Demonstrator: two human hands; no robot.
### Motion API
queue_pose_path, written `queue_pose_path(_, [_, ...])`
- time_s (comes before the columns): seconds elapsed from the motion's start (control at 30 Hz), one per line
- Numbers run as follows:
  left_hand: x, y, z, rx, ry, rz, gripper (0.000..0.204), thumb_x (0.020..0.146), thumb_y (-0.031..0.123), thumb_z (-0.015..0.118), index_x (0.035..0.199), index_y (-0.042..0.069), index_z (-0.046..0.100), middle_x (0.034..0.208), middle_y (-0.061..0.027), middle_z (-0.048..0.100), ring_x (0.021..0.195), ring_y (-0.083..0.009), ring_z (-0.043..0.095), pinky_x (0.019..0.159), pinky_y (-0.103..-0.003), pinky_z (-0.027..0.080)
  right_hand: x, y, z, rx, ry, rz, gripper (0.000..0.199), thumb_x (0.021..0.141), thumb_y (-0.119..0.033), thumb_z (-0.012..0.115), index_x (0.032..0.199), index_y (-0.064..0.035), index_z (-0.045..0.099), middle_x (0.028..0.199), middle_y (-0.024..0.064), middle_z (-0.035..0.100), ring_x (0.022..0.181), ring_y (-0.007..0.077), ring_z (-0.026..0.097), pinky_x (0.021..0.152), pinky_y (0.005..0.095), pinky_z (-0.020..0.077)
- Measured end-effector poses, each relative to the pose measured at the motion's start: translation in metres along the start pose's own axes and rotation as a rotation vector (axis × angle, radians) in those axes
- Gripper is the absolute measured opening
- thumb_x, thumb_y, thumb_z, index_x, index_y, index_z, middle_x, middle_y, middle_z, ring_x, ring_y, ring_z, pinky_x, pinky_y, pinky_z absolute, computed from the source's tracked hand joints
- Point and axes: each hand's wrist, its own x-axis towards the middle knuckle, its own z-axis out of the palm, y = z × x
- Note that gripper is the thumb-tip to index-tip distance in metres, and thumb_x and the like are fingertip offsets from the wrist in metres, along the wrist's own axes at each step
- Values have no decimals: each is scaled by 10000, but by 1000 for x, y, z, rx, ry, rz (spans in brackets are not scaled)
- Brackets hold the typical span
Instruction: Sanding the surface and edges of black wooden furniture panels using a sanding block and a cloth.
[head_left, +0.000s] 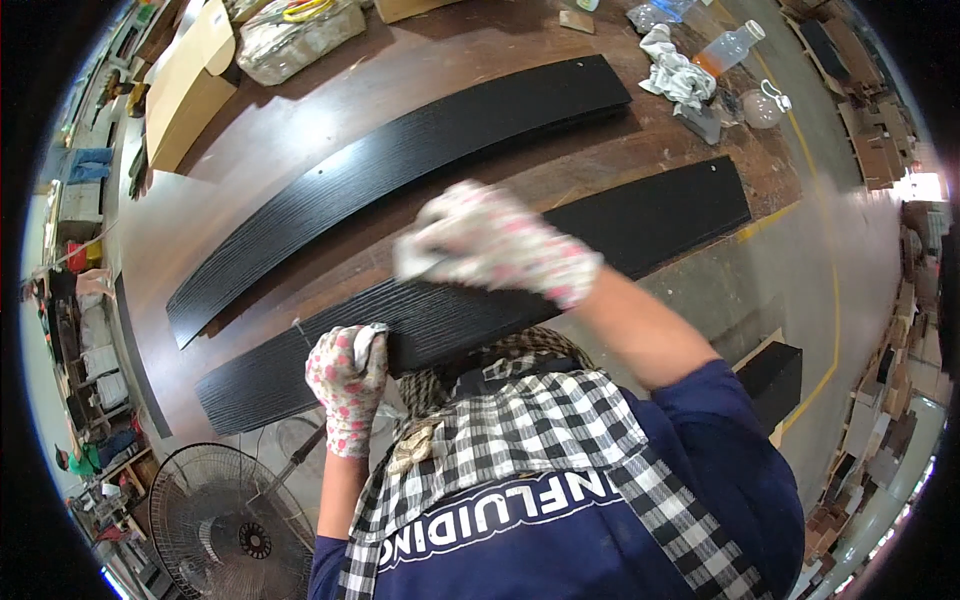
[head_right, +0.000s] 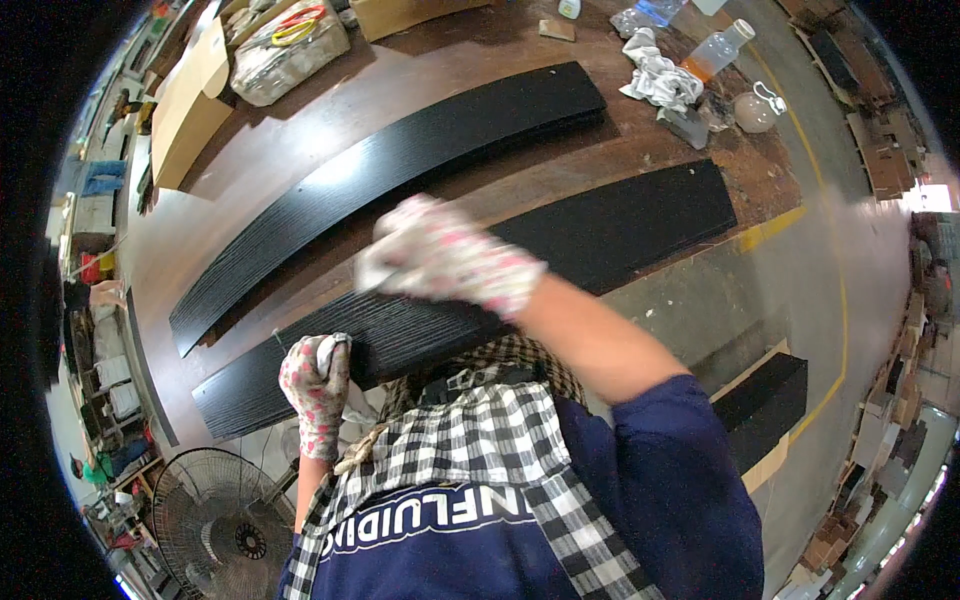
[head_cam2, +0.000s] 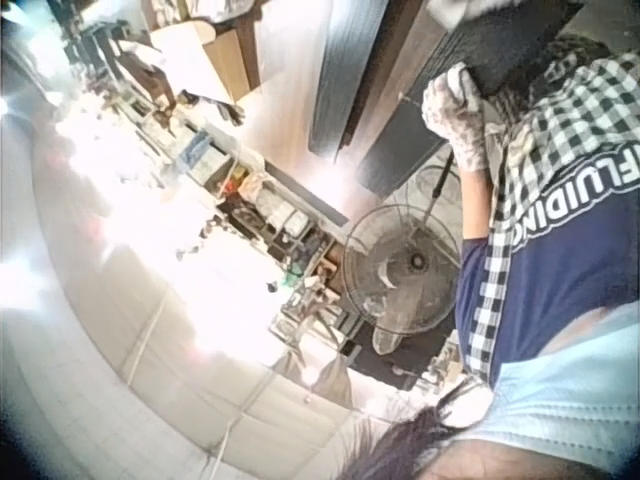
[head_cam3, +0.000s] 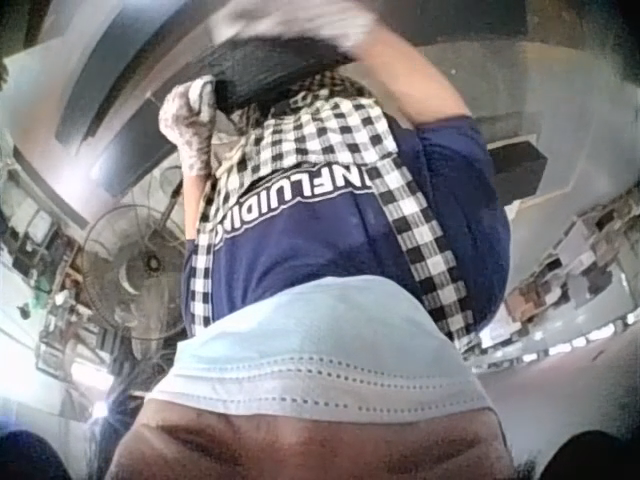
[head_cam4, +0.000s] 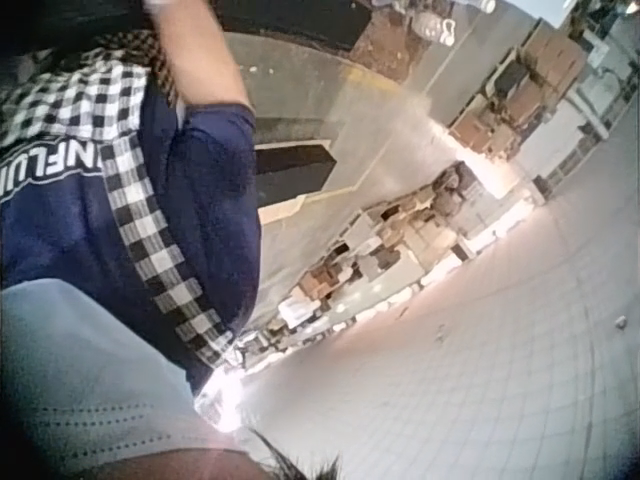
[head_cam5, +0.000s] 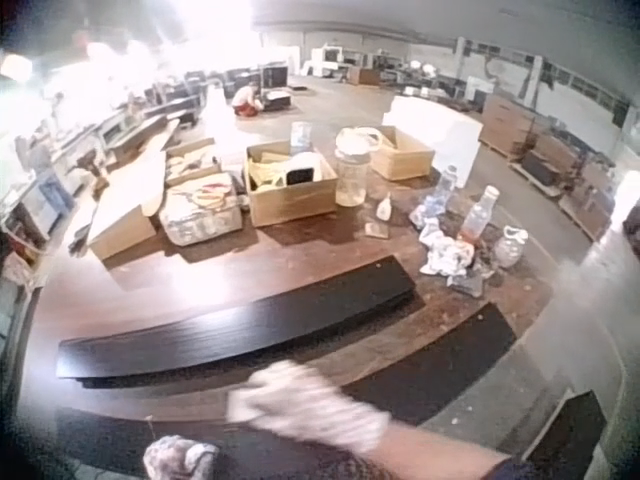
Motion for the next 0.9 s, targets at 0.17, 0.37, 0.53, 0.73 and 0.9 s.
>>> queue_pose_path(0.17, [13, 18, -2, -47, -37, -43, 149, 778, 149, 711, 843, 30, 649, 796, -133, 650, 736, -316, 637, 691, -378, 492, -166, 89, -123, -246, 272, 535, 340, 748, -315, 762, 956, -53, 702, 1029, 104, 672, 946, 284, 634, 846, 377, 507])
queue_pose_path(0.37, [29, 59, 30, -8, -62, 173, 202, 760, 228, 730, 869, 79, 648, 799, -92, 641, 770, -289, 623, 691, -387, 475, -86, 44, -75, -110, 116, 189, 305, 772, -330, 738, 949, -82, 715, 982, 106, 666, 940, 285, 617, 826, 375, 498])
queue_pose_path(0.53, [27, 61, 34, -26, -63, 129, 184, 757, 178, 713, 862, 41, 652, 828, -145, 646, 778, -343, 630, 730, -410, 494, -146, 83, -120, -187, 132, 419, 344, 772, -347, 739, 980, -74, 712, 985, 120, 660, 970, 292, 611, 887, 382, 485])
queue_pose_path(0.73, [32, 64, 41, -38, -31, 158, 165, 750, 163, 717, 848, 50, 647, 797, -134, 646, 755, -333, 630, 702, -402, 491, -257, 157, -215, -491, 293, 1010, 379, 784, -395, 722, 986, -75, 718, 997, 106, 680, 980, 240, 637, 891, 341, 486])
queue_pose_path(0.9, [26, 55, 43, 0, -41, 141, 198, 766, 234, 711, 864, 81, 631, 809, -103, 636, 766, -302, 618, 711, -404, 475, -254, 155, -192, -426, 263, 792, 370, 780, -370, 710, 1026, -93, 704, 1044, 122, 653, 1066, 278, 591, 948, 365, 450])
